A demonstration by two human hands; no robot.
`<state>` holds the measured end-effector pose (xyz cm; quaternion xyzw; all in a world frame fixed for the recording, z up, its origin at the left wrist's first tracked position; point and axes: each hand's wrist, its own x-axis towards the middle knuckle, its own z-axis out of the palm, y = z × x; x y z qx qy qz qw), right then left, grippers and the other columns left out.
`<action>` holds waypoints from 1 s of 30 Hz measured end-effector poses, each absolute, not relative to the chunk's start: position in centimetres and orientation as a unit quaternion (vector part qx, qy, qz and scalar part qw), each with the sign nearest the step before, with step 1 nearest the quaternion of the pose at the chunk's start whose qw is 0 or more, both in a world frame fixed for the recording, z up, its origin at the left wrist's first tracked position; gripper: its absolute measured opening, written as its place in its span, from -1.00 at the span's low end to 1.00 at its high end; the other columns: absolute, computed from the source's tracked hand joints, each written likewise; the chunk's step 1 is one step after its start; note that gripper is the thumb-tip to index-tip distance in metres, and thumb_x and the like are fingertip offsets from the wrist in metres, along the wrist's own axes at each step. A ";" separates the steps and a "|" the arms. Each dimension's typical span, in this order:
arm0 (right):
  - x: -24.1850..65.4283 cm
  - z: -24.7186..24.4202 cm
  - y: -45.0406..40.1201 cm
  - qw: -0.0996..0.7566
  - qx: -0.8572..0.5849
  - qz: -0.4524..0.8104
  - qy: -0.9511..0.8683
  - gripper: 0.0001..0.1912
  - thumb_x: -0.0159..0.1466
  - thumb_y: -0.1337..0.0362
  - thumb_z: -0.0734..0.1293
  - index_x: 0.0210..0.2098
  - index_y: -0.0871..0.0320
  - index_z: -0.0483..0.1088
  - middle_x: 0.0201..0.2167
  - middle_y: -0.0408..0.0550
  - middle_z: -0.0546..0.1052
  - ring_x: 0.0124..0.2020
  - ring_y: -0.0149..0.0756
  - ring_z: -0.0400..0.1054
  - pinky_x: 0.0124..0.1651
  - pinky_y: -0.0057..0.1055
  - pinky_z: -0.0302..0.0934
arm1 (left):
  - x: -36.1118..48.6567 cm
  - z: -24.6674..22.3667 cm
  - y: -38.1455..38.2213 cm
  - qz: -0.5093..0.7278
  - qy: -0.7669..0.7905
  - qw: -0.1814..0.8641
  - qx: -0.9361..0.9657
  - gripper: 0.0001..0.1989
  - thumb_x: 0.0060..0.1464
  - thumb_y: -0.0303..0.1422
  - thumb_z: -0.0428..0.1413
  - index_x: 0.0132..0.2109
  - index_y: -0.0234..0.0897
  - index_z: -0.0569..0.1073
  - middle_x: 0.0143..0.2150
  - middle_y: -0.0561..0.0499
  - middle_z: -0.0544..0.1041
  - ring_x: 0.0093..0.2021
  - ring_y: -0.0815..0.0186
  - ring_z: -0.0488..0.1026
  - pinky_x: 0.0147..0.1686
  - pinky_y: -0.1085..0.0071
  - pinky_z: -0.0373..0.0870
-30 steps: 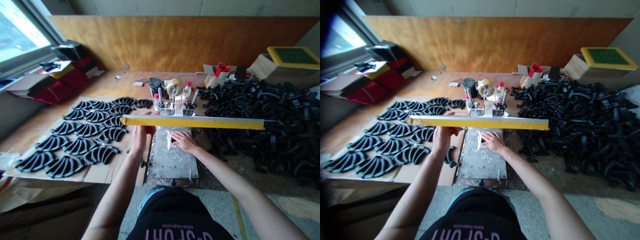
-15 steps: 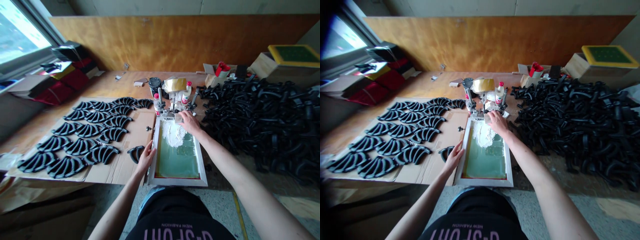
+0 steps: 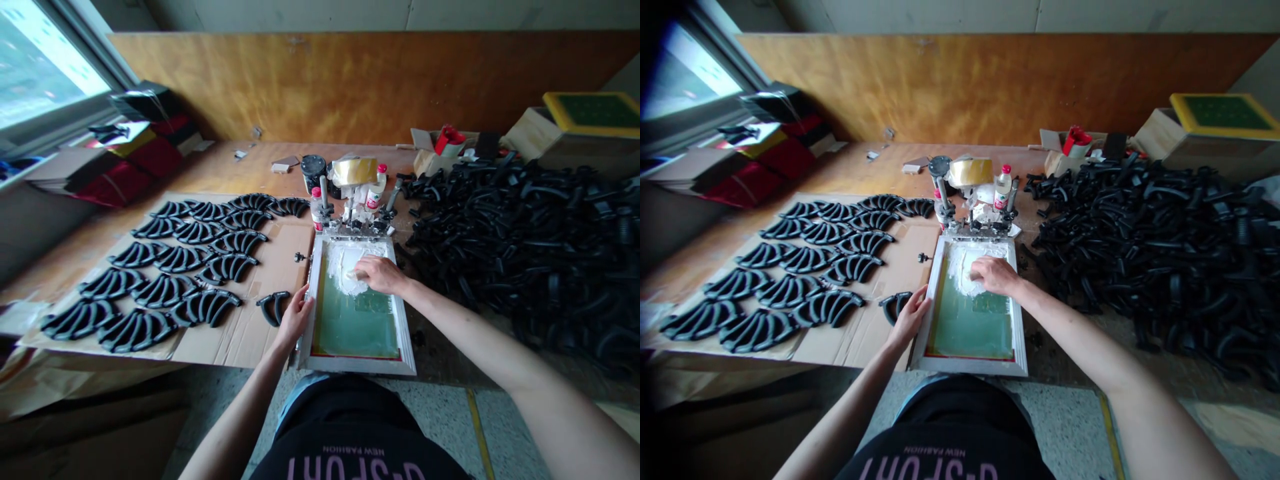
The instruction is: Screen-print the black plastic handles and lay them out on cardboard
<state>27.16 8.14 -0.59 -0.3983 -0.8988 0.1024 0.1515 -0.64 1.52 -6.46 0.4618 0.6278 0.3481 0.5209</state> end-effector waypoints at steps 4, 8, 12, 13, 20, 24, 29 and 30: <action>26.8 -2.3 7.0 0.196 -0.374 0.074 -0.903 -0.70 0.20 0.54 0.20 -0.19 0.17 0.48 -0.22 0.04 0.53 -0.04 -0.16 0.33 -0.03 -0.32 0.21 | -0.7 -6.4 1.4 0.348 0.625 0.525 0.462 -0.32 0.05 -0.04 0.13 0.26 -0.22 0.30 -0.33 0.00 0.55 -0.44 0.33 0.45 -0.48 0.48 0.33; 26.8 -1.6 7.8 0.190 -0.386 0.114 -0.895 -0.83 0.26 0.39 0.29 -0.20 0.12 0.49 -0.28 -0.03 0.55 -0.16 -0.21 0.39 -0.09 -0.34 0.24 | -0.7 -5.8 1.4 0.350 0.619 0.529 0.462 -0.32 0.04 -0.03 0.14 0.26 -0.22 0.30 -0.33 -0.01 0.55 -0.45 0.33 0.44 -0.49 0.49 0.32; 26.3 1.1 12.6 0.212 -0.516 0.101 -0.824 -0.55 0.22 0.23 0.39 0.11 -0.03 0.38 -0.14 -0.09 0.57 -0.16 -0.20 0.43 -0.12 -0.35 0.26 | -0.6 -2.5 1.4 0.349 0.613 0.552 0.445 -0.26 0.00 -0.03 0.17 0.28 -0.23 0.28 -0.37 0.00 0.55 -0.46 0.32 0.44 -0.54 0.50 0.29; 26.5 1.7 13.7 0.214 -0.544 0.090 -0.806 -0.46 0.21 0.22 0.41 0.18 -0.07 0.32 -0.13 -0.10 0.58 -0.18 -0.20 0.44 -0.13 -0.35 0.26 | -0.6 -1.3 1.4 0.354 0.611 0.552 0.443 -0.28 -0.01 -0.03 0.18 0.26 -0.23 0.32 -0.36 0.00 0.55 -0.45 0.31 0.44 -0.53 0.50 0.30; 35.0 0.6 14.3 0.272 -0.706 0.058 -0.651 -0.69 0.33 0.23 0.24 -0.01 0.19 0.47 -0.41 -0.06 0.59 -0.37 -0.26 0.45 -0.28 -0.40 0.30 | 0.6 5.8 4.0 0.503 0.514 0.520 0.460 -0.57 0.06 0.03 0.12 -0.24 -0.29 0.54 -0.30 0.01 0.52 -0.33 0.32 0.42 -0.37 0.47 0.40; 35.4 -3.8 10.6 0.256 -0.686 0.105 -0.673 -0.70 0.32 0.23 0.23 -0.16 0.34 0.50 -0.39 -0.05 0.58 -0.33 -0.33 0.43 -0.22 -0.44 0.34 | 2.2 7.5 7.1 0.587 0.437 0.524 0.435 -0.57 0.09 0.01 0.10 -0.12 -0.27 0.50 -0.22 -0.02 0.53 -0.23 0.31 0.48 -0.25 0.44 0.45; 30.0 -6.2 7.2 0.211 -0.557 0.113 -0.795 -0.67 0.19 0.31 0.43 -0.04 0.10 0.47 -0.12 0.00 0.55 -0.05 -0.18 0.36 0.05 -0.20 0.25 | 4.1 6.3 6.8 0.609 0.445 0.548 0.362 -0.49 0.12 0.04 0.05 0.04 -0.24 0.40 -0.21 -0.06 0.58 -0.30 0.31 0.54 -0.36 0.44 0.48; 28.8 -6.1 6.6 0.207 -0.553 0.104 -0.800 -0.74 0.20 0.31 0.42 -0.10 0.10 0.49 -0.14 0.01 0.54 -0.05 -0.16 0.35 0.05 -0.19 0.23 | 4.6 5.3 6.0 0.588 0.461 0.568 0.345 -0.48 0.12 0.04 0.05 0.05 -0.24 0.39 -0.21 -0.08 0.59 -0.32 0.31 0.55 -0.39 0.45 0.47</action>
